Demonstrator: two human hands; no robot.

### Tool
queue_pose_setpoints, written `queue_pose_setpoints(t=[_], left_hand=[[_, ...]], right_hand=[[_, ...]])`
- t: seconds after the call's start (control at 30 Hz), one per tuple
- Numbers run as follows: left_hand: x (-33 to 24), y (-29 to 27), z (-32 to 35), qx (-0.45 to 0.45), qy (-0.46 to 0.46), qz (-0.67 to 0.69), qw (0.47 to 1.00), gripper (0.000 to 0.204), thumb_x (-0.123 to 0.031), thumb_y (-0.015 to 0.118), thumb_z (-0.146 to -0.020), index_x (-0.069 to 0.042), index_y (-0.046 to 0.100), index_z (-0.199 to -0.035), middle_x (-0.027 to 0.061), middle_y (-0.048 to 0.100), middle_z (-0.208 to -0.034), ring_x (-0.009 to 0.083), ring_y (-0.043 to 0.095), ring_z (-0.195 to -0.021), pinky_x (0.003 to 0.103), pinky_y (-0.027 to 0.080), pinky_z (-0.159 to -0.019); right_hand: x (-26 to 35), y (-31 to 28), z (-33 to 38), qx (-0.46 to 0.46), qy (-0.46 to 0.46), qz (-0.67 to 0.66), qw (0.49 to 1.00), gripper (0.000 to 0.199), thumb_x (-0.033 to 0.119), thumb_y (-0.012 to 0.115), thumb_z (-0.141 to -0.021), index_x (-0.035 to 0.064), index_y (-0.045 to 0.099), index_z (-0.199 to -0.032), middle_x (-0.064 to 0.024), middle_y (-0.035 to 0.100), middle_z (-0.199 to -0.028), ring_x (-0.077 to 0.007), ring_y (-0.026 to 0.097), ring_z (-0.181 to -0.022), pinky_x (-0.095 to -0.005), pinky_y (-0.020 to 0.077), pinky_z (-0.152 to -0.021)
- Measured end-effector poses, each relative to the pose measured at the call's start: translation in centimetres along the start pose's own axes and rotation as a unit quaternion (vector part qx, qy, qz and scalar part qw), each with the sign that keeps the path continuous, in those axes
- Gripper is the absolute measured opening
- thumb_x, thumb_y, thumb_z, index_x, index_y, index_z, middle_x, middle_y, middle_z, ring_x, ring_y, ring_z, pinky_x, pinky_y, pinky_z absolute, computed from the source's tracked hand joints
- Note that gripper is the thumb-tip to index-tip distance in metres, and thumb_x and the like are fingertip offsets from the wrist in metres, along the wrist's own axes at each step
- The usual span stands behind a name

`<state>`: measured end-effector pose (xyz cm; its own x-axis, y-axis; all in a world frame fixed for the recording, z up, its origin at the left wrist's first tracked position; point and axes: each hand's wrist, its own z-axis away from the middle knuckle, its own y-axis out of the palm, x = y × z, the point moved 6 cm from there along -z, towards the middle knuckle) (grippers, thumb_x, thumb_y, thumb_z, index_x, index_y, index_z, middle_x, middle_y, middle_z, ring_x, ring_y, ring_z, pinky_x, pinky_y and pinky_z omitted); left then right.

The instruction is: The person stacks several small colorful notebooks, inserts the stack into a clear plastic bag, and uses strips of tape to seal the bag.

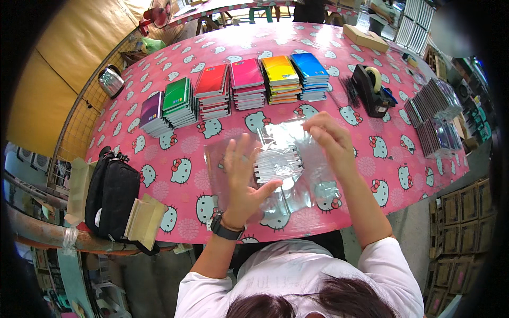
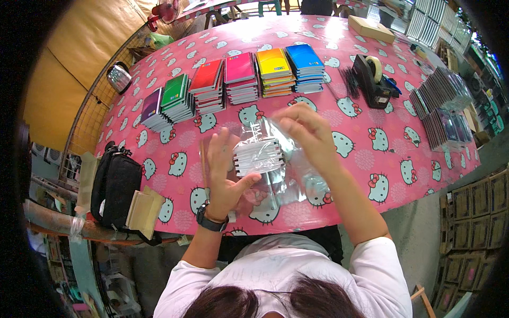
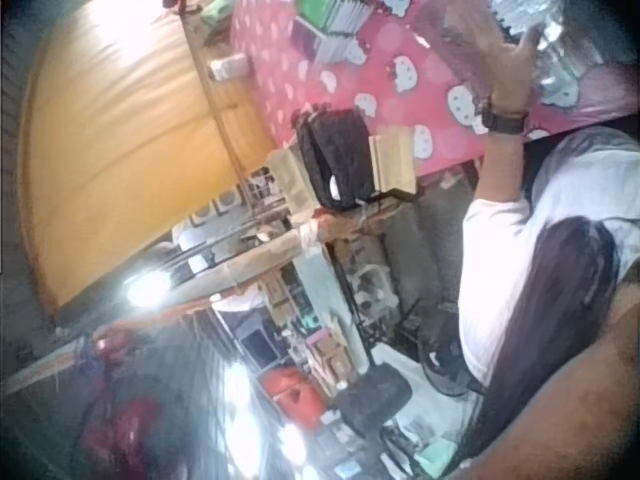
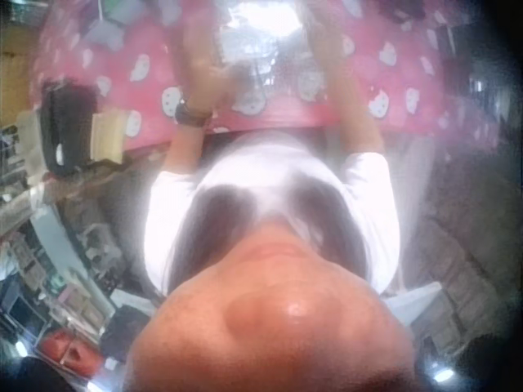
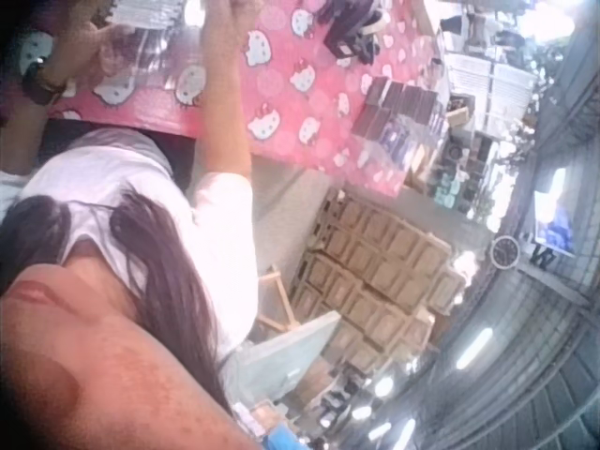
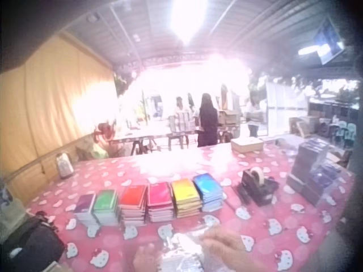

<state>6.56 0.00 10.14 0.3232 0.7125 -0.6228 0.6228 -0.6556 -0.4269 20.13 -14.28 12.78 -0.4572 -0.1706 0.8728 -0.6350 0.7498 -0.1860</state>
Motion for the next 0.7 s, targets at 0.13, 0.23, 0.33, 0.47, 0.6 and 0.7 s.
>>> queue_pose_setpoints(t=[0.13,0.23,0.33,0.47,0.6,0.7], left_hand=[[2.1,0.0,0.1,0.062,-0.159,0.086,0.982,0.087,-0.039,0.085,-0.056,-0.003,0.050,-0.126,0.0157,0.051,-0.124,0.0335,0.038,-0.125,0.042,0.029,-0.104],[3.5,0.5,-0.2,0.151,-0.199,0.135,0.959,0.089,-0.039,0.086,-0.054,-0.002,0.049,-0.126,0.0150,0.053,-0.122,0.0313,0.042,-0.121,0.039,0.034,-0.101],[2.4,0.7,-1.5,0.173,-0.126,0.139,0.967,0.069,-0.031,0.084,-0.059,-0.007,0.057,-0.118,0.0118,0.054,-0.120,0.0285,0.045,-0.118,0.040,0.035,-0.101],[0.9,0.6,-1.6,0.128,-0.014,0.093,0.987,0.035,-0.020,0.077,-0.069,-0.015,0.069,-0.103,0.0059,0.059,-0.120,0.0265,0.044,-0.122,0.047,0.026,-0.106],[1.1,0.8,-0.2,0.056,-0.010,0.083,0.995,0.019,-0.018,0.073,-0.075,-0.015,0.072,-0.093,0.0005,0.067,-0.107,0.0238,0.045,-0.124,0.054,0.013,-0.109],[1.3,0.8,0.8,0.021,-0.025,0.085,0.996,0.020,-0.016,0.071,-0.077,-0.013,0.070,-0.097,0.0010,0.068,-0.101,0.0230,0.051,-0.118,0.052,0.012,-0.109]], right_hand=[[-5.4,1.5,-0.3,0.042,0.194,-0.115,0.973,0.044,0.018,0.062,-0.089,0.0005,0.049,-0.127,-0.0059,0.062,-0.102,-0.0124,0.057,-0.093,-0.0265,0.0453,-0.078],[-1.5,4.4,-0.7,0.093,0.129,-0.266,0.951,0.048,0.017,0.063,-0.088,0.0011,0.046,-0.130,-0.0082,0.064,-0.097,-0.0114,0.059,-0.093,-0.0246,0.0458,-0.077],[1.4,3.1,-0.4,0.119,0.062,-0.188,0.973,0.050,0.017,0.063,-0.087,0.0007,0.045,-0.131,-0.0092,0.065,-0.096,-0.0123,0.060,-0.091,-0.0258,0.0462,-0.077],[2.9,1.7,0.3,0.109,-0.173,0.147,0.968,0.065,0.023,0.075,-0.074,0.0060,0.049,-0.130,-0.0082,0.062,-0.112,-0.0203,0.056,-0.106,-0.0339,0.0455,-0.086],[1.0,3.4,2.4,0.113,-0.126,0.177,0.970,0.052,0.022,0.078,-0.066,0.0064,0.063,-0.113,-0.0112,0.058,-0.119,-0.0259,0.053,-0.107,-0.0370,0.0430,-0.089],[1.1,4.1,3.7,0.032,-0.126,0.198,0.972,0.035,0.019,0.079,-0.066,0.0040,0.065,-0.095,-0.0111,0.060,-0.108,-0.0243,0.055,-0.095,-0.0343,0.0448,-0.081]])
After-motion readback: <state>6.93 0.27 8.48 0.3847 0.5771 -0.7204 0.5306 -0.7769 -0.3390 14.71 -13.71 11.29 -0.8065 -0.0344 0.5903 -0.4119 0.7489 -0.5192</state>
